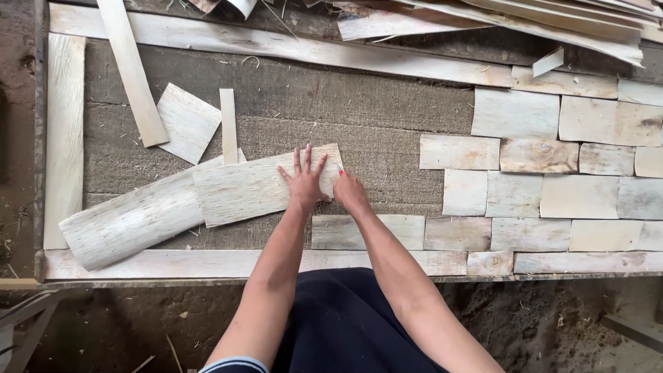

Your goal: The person is creating a decorative surface by cutting thin wood veneer strips to size with a utility knife and fitting them together in a tiled pattern.

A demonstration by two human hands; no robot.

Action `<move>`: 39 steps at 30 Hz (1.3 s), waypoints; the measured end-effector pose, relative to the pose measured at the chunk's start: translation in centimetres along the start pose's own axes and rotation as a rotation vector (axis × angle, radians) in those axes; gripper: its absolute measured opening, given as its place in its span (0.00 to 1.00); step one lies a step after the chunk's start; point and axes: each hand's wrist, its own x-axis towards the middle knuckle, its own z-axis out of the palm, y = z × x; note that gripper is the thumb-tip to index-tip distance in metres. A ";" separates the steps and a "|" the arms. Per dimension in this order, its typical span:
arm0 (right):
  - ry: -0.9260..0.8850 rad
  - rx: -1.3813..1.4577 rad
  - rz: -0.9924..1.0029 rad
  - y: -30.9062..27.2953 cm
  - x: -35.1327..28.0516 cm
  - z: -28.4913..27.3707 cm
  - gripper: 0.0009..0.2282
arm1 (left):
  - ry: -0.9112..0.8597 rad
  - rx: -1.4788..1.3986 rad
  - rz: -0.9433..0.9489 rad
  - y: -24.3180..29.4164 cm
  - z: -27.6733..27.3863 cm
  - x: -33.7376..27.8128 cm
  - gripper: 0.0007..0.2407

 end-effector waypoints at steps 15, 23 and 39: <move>0.014 -0.034 -0.011 2.7 2.4 1.9 0.21 | 0.009 -0.031 0.010 -0.1 0.3 0.6 0.55; 0.026 0.004 -0.015 2.7 0.2 1.7 0.20 | 0.022 -0.014 0.010 -0.1 0.9 0.7 0.55; -0.002 0.007 0.001 4.2 -1.2 3.0 0.19 | 0.065 -0.041 0.013 -0.2 1.4 1.0 0.55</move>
